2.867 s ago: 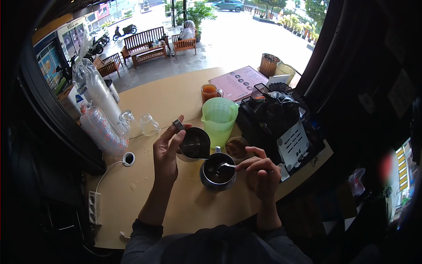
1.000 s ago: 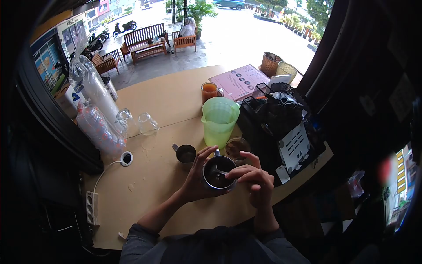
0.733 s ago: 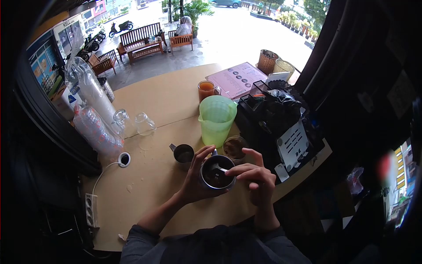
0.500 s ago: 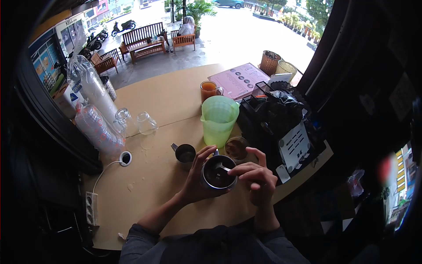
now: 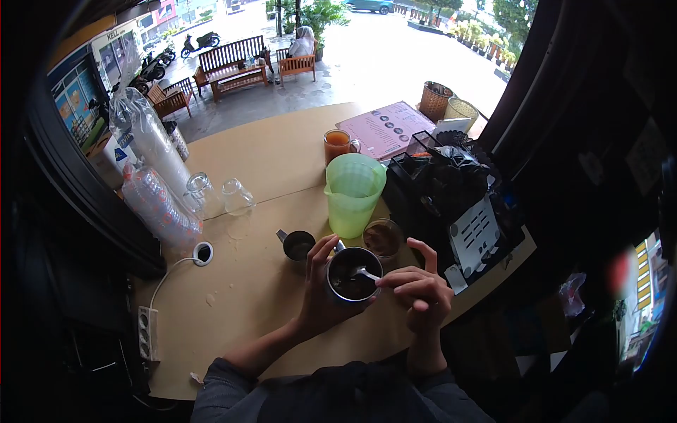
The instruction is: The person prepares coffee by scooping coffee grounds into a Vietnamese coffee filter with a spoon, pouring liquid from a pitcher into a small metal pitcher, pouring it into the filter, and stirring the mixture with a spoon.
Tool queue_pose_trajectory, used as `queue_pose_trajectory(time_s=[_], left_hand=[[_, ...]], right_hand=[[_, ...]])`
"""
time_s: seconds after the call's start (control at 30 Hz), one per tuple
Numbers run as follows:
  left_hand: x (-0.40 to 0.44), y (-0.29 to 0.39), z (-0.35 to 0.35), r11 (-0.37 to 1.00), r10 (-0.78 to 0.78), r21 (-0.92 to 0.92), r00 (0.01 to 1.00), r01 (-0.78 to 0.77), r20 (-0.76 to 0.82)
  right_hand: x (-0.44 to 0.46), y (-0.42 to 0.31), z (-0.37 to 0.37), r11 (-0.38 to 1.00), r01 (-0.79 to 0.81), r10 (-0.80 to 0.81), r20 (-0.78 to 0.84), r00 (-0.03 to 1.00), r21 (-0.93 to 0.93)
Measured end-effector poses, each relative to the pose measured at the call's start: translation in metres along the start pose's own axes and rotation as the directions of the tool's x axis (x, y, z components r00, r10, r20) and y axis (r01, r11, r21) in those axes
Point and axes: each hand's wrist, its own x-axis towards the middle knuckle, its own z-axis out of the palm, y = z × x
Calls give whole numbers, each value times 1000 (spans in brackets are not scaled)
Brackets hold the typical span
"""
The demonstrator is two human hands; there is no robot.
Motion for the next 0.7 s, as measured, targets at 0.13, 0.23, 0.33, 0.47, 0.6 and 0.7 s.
queue_pose_trajectory(time_s=[0.13, 0.23, 0.33, 0.47, 0.6, 0.7], left_hand=[[-3, 3, 1, 988, 45, 150, 997, -35, -61], [-3, 4, 2, 993, 25, 118, 997, -17, -71], [-3, 7, 3, 973, 28, 229, 995, -5, -98], [-7, 5, -3, 955, -9, 294, 997, 33, -83], [-8, 6, -9, 966, 28, 256, 1000, -25, -8], [-15, -4, -1, 959, 61, 281, 997, -42, -57]], right_hand=[[2, -2, 12, 996, 75, -71, 112, 991, -37], [-2, -2, 3, 989, -29, 26, 22, 999, 147], [-3, 1, 5, 999, 35, -34, 42, 999, -21], [1, -9, 9, 982, 97, -77, 124, 989, -161], [0, -17, 0, 968, 93, -78, 74, 994, -232], [2, -31, 2, 941, 130, -115, 66, 991, -314]])
